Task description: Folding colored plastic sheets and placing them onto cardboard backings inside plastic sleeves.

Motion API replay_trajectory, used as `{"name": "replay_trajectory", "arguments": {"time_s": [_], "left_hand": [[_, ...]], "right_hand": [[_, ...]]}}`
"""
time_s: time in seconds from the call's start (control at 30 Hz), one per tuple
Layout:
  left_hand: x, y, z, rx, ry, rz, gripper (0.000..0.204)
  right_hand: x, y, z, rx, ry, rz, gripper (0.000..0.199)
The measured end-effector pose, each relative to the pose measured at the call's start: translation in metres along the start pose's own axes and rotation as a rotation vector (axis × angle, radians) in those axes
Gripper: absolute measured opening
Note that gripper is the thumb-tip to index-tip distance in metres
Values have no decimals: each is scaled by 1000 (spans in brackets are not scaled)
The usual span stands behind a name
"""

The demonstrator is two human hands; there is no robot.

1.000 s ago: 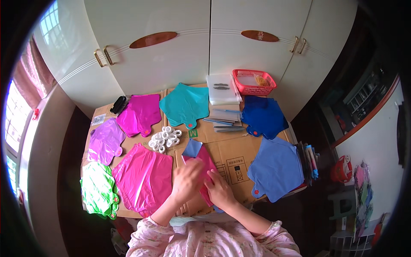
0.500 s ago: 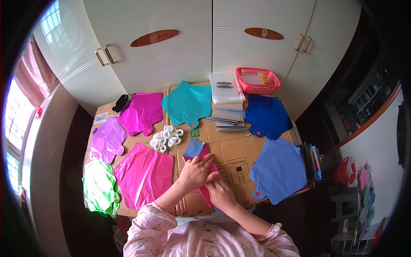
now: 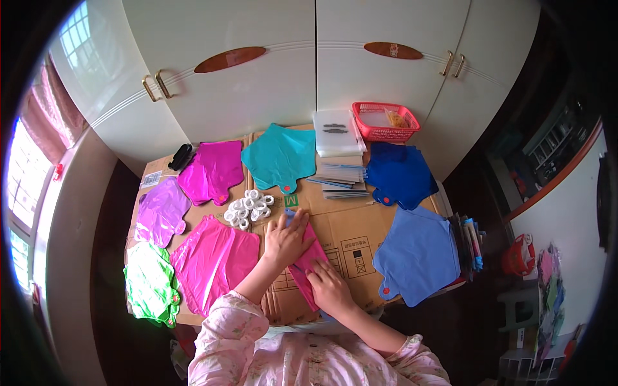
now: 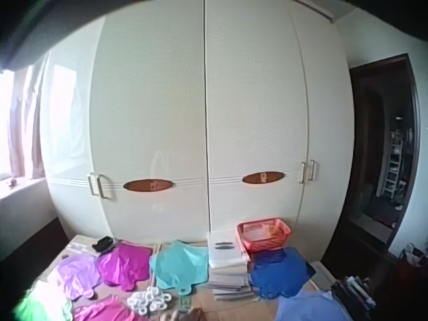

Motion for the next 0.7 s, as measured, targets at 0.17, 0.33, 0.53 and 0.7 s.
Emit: {"name": "replay_trajectory", "arguments": {"time_s": [0.17, 0.33, 0.53, 0.7], "left_hand": [[-31, 15, -28, -192, 320, 195, 83], [-63, 9, -35, -984, 715, 218, 100], [-74, 17, -13, -468, 579, 42, 95], [-72, 21, -8, -416, 522, -126, 41]], "right_hand": [[0, 2, -2, -2, 1, 8, 21], [3, 5, -2, 32, -10, -28, 22], [0, 4, -2, 76, -31, -52, 20], [-1, 3, 0, 95, -24, -46, 17]]}}
Point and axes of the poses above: each hand's wrist, its own x-axis towards the middle knuckle, its own y-axis out of the back of the hand, z = x × y, the point moved 5 cm from there along x, towards the middle knuckle, and after that the axes turned 12 degrees about z, right-handed, at the moved point
